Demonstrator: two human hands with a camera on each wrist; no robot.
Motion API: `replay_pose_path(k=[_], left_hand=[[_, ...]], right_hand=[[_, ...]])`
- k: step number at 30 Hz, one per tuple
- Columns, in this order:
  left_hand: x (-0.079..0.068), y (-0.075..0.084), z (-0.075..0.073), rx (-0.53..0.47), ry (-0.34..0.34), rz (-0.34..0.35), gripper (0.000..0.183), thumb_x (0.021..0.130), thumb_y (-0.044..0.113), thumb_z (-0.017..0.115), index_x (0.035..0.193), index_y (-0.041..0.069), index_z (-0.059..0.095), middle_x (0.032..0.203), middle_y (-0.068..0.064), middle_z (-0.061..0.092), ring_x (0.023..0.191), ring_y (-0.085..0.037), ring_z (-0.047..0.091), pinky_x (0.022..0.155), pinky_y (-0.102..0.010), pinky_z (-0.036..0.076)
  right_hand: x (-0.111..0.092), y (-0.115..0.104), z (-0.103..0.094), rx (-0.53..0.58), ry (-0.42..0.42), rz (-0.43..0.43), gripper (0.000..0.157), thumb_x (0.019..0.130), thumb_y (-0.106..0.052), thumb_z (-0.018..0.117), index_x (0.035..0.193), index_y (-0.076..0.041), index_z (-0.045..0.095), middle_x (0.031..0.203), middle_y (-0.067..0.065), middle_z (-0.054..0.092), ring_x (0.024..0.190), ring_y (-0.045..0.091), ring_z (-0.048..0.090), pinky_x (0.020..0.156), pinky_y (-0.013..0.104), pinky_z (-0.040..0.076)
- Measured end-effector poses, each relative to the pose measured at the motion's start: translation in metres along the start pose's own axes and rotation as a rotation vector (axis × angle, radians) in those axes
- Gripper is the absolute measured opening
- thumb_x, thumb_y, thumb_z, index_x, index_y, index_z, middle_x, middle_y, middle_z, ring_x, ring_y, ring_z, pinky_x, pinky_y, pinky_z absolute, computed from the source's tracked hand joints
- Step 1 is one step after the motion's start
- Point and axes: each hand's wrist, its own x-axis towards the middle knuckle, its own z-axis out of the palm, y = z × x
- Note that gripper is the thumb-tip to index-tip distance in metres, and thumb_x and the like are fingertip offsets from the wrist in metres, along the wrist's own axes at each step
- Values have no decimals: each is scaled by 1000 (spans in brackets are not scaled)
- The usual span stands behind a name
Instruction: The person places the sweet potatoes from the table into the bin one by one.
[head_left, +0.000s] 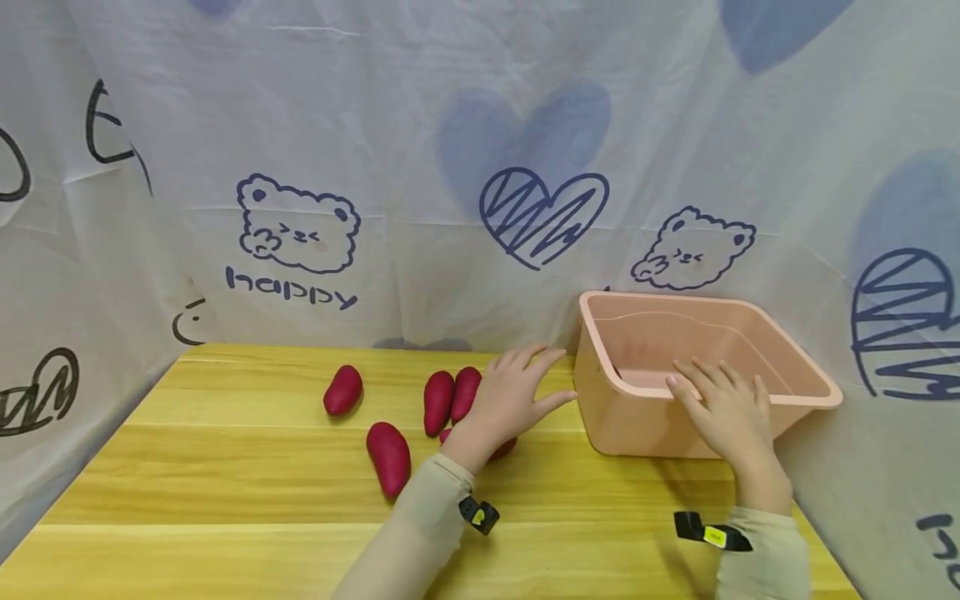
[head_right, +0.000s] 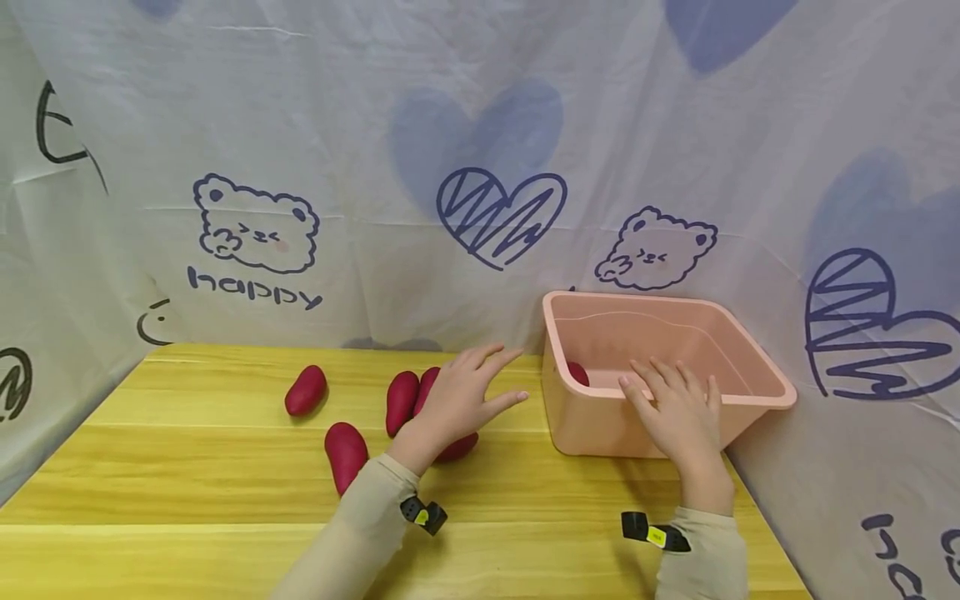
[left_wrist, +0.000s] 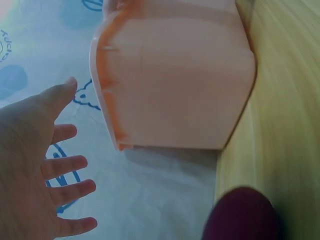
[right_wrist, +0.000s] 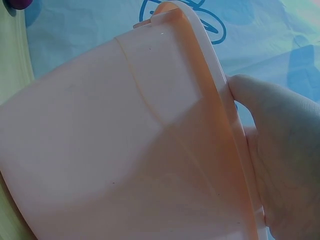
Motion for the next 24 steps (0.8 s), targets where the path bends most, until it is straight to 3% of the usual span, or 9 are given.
replay_pose_path(k=[8,17,24], left_hand=[[-17,-16,2,23,-140,-9,69,89,68,49,148,34,40,152,-3,42,138,-28,42,109,-54,38],[-33,-30,15,53,-259,28,71,87,64,57,149,34,37,153,-5,42,137,-29,44,104,-53,42],[-37,-33,14,48,-361,3,72,84,51,70,147,32,41,150,-6,45,135,-30,44,103,-54,43]], right_hand=[[0,-2,-1,9,2,1,62,101,-58,30,146,-17,45,151,21,39,141,49,24,111,72,-1],[0,-1,1,14,-2,-2,62,101,-57,31,146,-17,45,152,21,39,141,48,23,111,72,0],[0,0,-1,13,-2,-1,62,101,-57,31,146,-18,45,152,21,39,141,48,24,110,72,1]])
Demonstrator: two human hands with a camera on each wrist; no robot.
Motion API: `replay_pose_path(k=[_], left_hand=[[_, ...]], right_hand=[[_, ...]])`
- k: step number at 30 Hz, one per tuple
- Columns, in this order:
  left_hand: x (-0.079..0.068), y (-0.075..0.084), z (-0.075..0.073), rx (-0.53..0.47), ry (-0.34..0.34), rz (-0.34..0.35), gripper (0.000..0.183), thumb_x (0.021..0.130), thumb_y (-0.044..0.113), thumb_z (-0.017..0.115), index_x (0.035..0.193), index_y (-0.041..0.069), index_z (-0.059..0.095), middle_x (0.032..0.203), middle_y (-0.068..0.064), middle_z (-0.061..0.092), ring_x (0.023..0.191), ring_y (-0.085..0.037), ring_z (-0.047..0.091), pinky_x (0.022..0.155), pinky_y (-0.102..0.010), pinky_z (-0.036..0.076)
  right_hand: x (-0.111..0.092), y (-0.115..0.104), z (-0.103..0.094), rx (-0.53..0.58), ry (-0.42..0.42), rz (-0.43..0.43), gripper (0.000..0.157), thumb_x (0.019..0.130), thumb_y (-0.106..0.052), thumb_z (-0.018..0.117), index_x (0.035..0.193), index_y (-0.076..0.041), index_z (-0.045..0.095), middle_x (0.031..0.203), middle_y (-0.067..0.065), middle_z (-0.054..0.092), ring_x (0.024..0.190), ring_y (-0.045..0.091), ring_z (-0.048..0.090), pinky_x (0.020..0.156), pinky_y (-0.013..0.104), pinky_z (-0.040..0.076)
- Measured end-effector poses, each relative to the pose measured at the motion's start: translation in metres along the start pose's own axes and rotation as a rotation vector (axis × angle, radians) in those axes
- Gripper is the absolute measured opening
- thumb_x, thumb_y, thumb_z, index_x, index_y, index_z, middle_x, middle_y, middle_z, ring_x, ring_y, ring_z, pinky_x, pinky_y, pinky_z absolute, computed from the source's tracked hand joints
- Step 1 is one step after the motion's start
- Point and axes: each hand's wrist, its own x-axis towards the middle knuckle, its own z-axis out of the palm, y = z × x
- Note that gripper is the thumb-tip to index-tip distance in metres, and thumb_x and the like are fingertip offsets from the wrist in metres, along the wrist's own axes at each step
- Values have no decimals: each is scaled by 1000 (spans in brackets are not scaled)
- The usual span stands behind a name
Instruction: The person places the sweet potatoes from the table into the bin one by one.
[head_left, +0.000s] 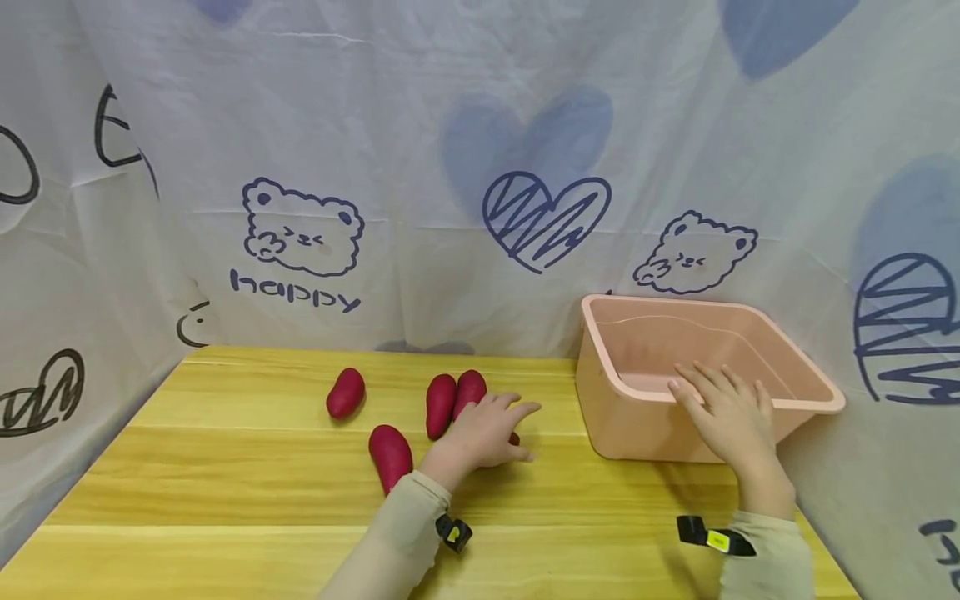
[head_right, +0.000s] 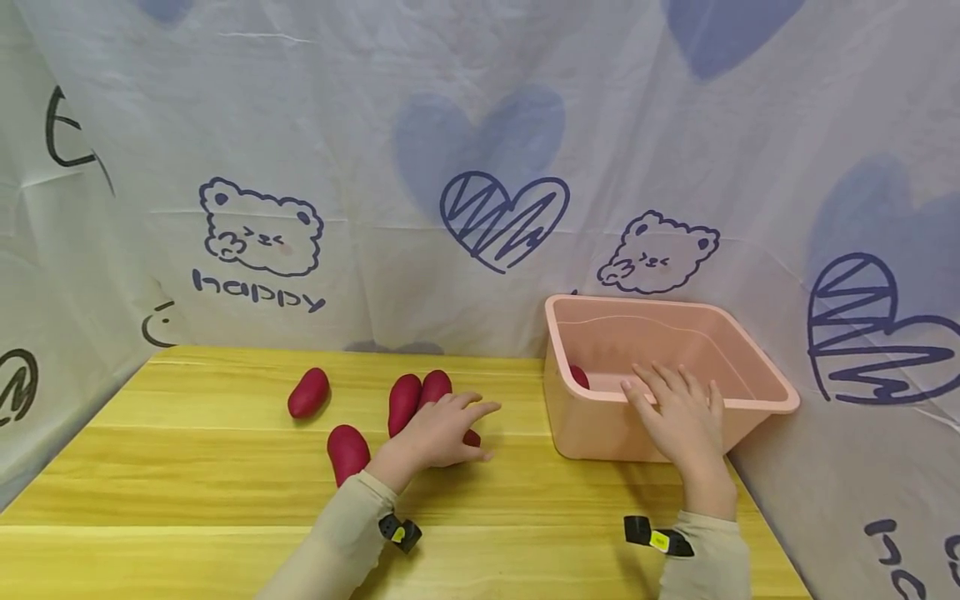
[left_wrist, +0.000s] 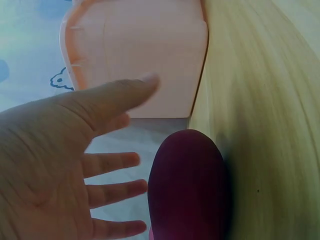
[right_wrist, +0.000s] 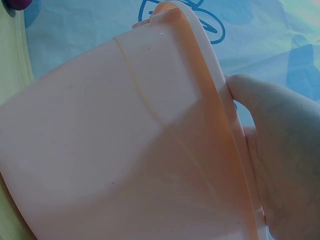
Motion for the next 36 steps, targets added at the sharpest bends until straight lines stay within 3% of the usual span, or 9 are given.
replay_pose_path(k=[15,26,36], left_hand=[[-4,-4,6,25,-103,-60,72,82,28,78,145,29,44,143,-5,50,125,-30,52,95,-49,48],[-3,-4,11,28,-129,-66,70,81,20,78,143,30,47,134,-3,55,115,-26,59,88,-47,51],[-2,-5,15,36,-135,-66,70,80,17,79,142,29,49,124,-2,60,104,-24,62,77,-39,53]], right_hand=[[0,3,1,3,0,-1,61,101,-57,31,146,-18,44,152,21,39,141,49,24,110,73,1],[0,-1,0,-1,5,2,62,100,-58,31,146,-17,44,151,21,40,140,49,24,110,72,1],[-1,-1,0,-3,4,14,64,100,-59,31,146,-17,44,151,22,40,141,48,24,110,72,1]])
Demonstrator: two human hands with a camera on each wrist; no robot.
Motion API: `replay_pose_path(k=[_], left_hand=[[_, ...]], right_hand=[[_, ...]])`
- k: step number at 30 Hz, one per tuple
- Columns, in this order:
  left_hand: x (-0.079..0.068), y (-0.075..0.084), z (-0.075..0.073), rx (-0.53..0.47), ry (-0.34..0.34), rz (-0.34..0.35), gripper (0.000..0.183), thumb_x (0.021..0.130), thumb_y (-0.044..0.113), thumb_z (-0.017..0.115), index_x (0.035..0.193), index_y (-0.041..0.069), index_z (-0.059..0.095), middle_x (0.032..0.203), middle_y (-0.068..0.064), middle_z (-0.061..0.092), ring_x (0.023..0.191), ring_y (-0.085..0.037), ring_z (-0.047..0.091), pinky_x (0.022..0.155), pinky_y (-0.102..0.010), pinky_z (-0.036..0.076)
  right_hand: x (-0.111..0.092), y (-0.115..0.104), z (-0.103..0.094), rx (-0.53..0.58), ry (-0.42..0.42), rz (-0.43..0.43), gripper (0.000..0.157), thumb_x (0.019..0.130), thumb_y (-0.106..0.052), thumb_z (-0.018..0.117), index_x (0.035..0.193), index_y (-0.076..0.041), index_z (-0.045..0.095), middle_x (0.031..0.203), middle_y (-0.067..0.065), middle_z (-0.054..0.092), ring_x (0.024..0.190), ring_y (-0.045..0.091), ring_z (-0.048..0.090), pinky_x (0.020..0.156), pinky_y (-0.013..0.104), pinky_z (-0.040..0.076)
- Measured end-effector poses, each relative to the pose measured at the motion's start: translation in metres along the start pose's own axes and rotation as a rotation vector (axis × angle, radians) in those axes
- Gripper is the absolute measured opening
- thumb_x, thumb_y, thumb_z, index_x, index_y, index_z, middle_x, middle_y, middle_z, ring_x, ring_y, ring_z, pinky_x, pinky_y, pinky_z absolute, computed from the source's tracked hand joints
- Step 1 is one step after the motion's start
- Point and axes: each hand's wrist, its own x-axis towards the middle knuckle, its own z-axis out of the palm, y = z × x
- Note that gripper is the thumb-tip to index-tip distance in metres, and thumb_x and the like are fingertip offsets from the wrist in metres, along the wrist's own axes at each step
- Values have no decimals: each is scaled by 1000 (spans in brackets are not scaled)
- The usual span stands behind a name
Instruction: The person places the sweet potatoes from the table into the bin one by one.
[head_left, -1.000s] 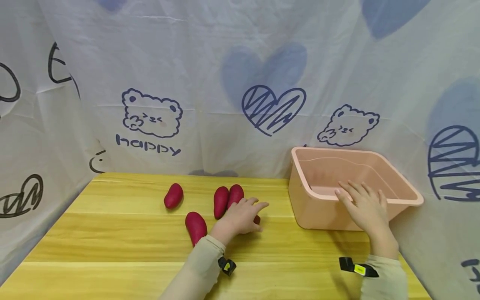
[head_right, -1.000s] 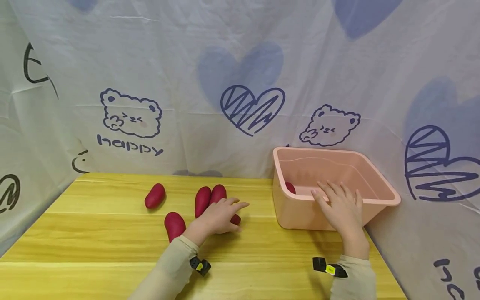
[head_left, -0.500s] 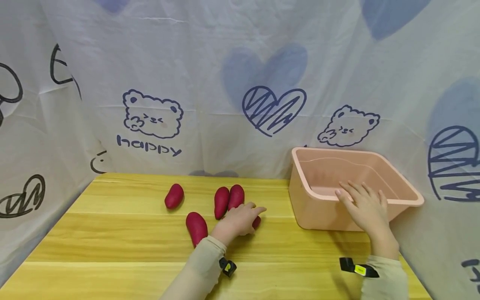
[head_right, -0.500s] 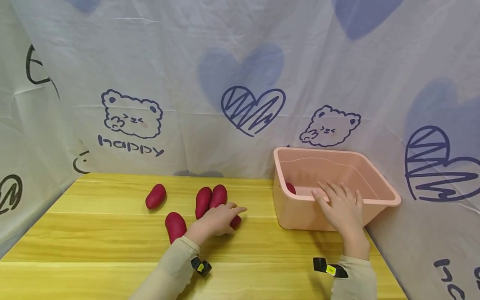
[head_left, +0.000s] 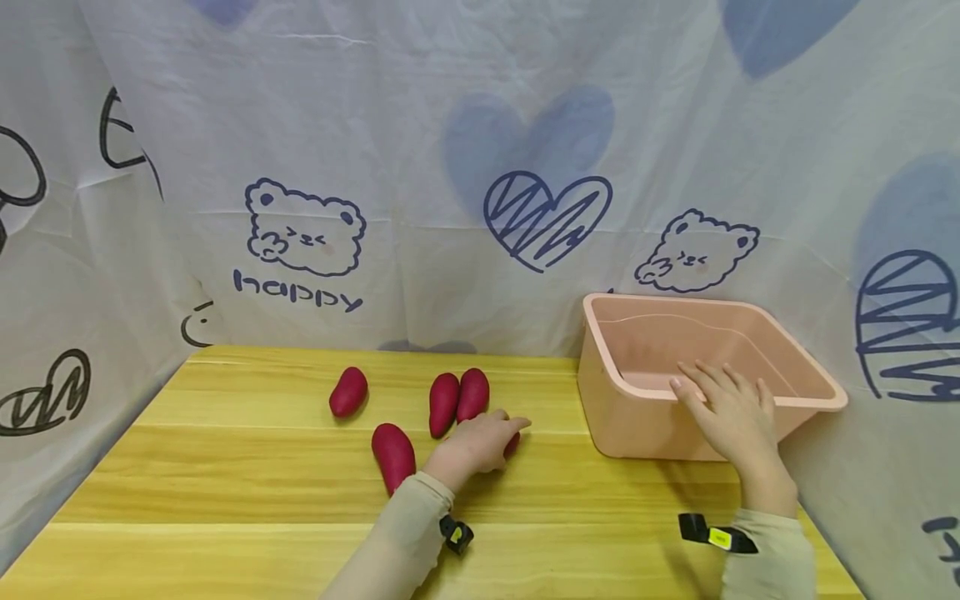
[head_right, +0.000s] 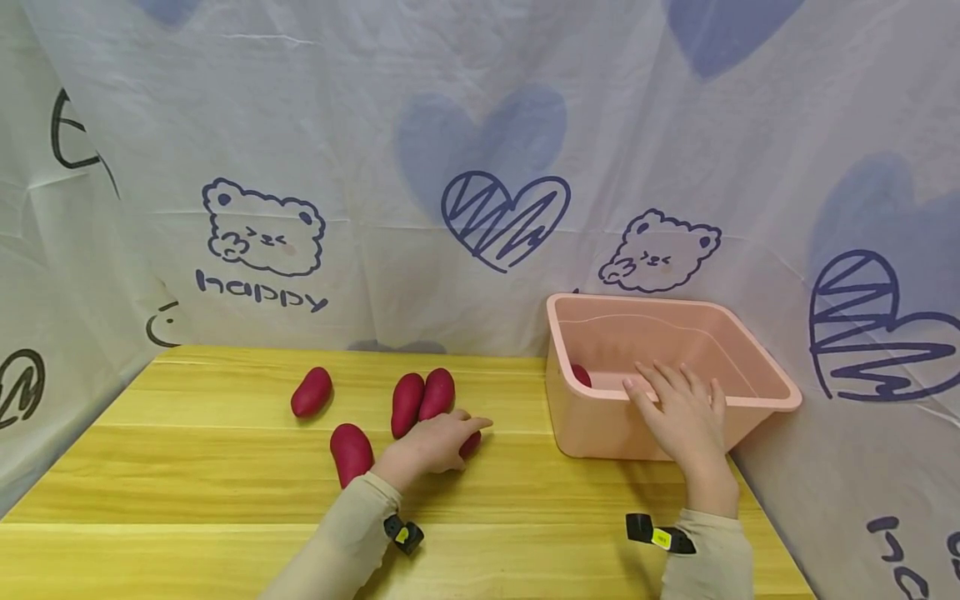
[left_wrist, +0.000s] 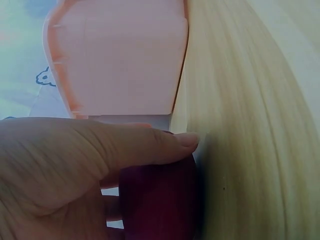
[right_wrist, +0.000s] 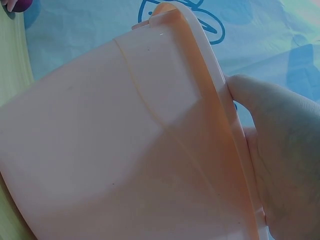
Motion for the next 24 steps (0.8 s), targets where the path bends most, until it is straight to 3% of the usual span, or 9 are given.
replay_pose_path(k=[24], left_hand=[[3,7,-9,34,122,74,70,84,22,76,146,28,44,134,-3,56,111,-26,61,81,-41,54]], right_hand=[[1,1,0,6,5,-13,62,100,-58,31,146,-17,45,150,21,41,140,48,26,110,73,3]])
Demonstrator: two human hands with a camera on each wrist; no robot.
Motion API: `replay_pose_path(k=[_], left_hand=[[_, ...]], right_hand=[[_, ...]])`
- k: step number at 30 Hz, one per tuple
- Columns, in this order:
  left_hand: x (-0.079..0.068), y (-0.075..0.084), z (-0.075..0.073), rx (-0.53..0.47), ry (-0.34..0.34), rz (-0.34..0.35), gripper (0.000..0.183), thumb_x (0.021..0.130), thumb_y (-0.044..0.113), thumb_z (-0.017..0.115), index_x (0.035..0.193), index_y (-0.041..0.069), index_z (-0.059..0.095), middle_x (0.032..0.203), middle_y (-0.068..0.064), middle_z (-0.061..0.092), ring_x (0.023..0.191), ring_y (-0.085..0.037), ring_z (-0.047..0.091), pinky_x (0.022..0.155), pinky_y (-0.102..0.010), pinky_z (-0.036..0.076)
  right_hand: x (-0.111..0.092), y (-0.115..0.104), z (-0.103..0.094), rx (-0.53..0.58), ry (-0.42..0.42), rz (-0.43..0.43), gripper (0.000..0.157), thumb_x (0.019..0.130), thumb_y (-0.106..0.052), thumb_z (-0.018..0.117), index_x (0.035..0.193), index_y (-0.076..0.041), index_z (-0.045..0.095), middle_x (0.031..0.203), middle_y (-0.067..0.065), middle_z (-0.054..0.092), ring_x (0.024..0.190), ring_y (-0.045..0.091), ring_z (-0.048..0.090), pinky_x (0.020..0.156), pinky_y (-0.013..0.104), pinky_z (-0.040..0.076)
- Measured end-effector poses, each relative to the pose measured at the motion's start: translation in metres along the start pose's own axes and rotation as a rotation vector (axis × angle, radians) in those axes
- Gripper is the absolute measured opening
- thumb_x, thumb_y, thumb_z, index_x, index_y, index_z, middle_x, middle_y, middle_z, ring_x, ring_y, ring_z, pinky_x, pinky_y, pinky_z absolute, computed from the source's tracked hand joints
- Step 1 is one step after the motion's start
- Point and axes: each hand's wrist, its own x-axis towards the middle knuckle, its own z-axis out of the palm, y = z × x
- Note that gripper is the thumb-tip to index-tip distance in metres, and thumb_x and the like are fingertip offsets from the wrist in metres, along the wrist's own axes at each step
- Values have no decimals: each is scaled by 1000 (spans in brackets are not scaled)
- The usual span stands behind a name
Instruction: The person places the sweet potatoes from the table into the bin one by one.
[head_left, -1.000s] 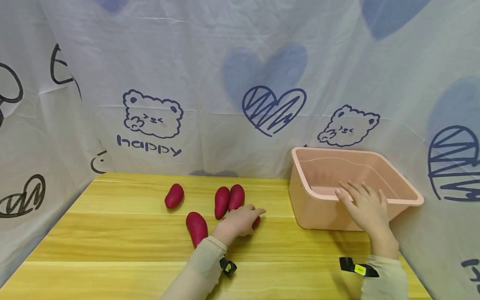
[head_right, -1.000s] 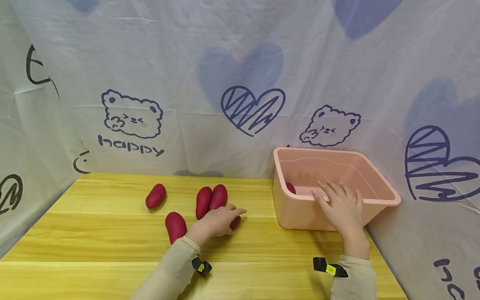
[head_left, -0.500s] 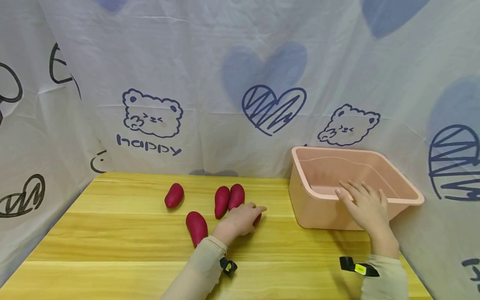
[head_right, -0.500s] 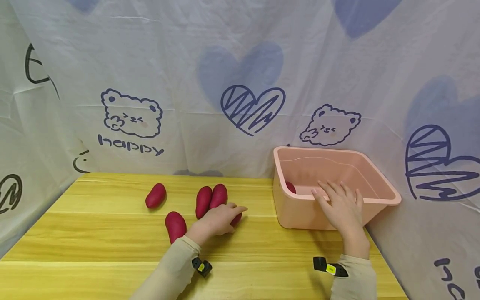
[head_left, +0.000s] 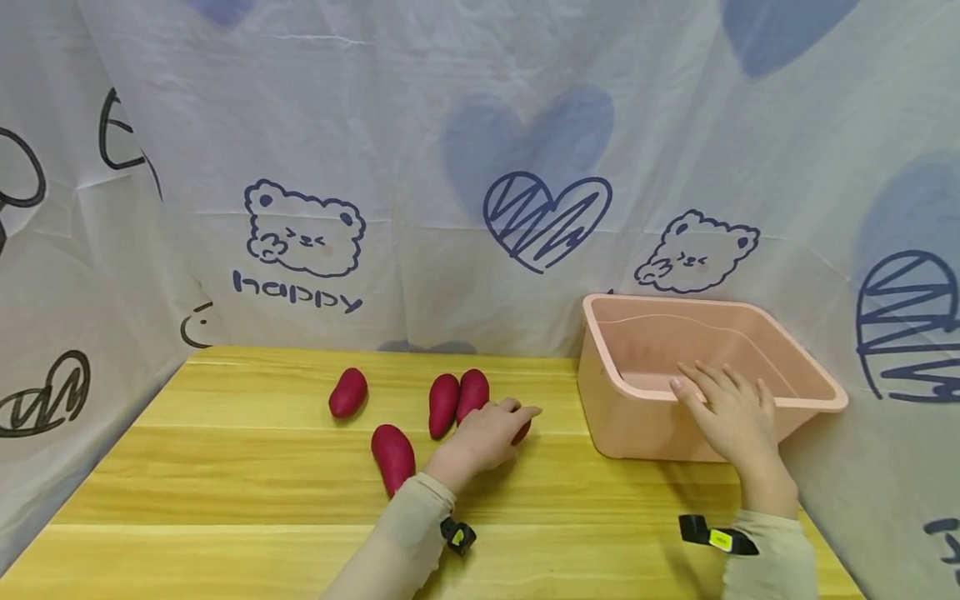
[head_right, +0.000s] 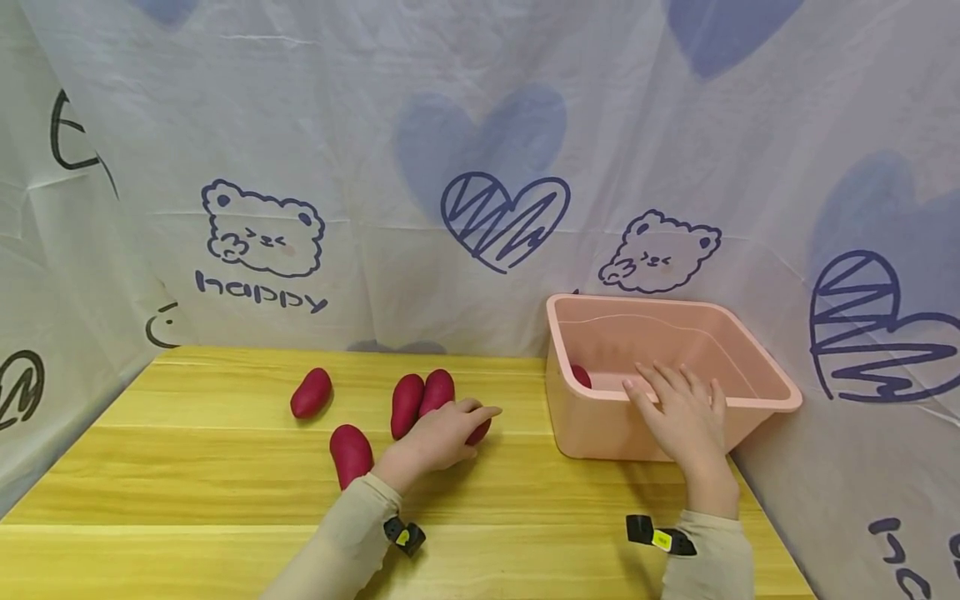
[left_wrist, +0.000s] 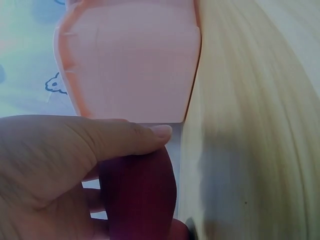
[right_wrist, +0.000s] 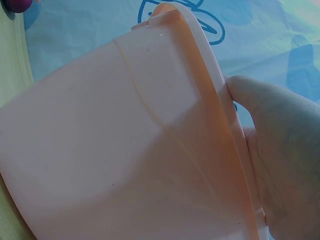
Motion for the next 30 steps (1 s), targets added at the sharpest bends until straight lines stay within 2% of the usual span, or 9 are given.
replay_pose_path(k=[6,14,22,30], left_hand=[[0,3,-1,9,66,25,62,87,25,72,144,28,47,132,-3,57,105,-26,61,80,-39,54],[3,12,-10,-4,100,55,60,89,26,71,144,28,47,136,-4,56,114,-26,60,88,-41,54],[14,19,-26,15,145,77,60,89,26,71,144,27,47,140,-6,54,119,-27,59,94,-41,53],[27,31,-46,8,173,83,61,89,27,71,144,30,46,144,-4,51,123,-26,56,97,-43,52]], right_hand=[[-1,0,1,4,1,-4,62,101,-57,32,145,-17,46,150,21,42,140,48,26,110,72,3],[-2,0,1,7,-2,2,62,101,-57,31,146,-18,45,151,21,41,140,48,25,110,72,4],[-1,0,-1,-1,-5,-2,62,101,-57,31,146,-17,45,150,21,41,140,48,26,109,73,5],[-1,0,-1,-2,-10,2,63,100,-58,31,146,-17,45,150,22,41,140,48,25,109,73,4]])
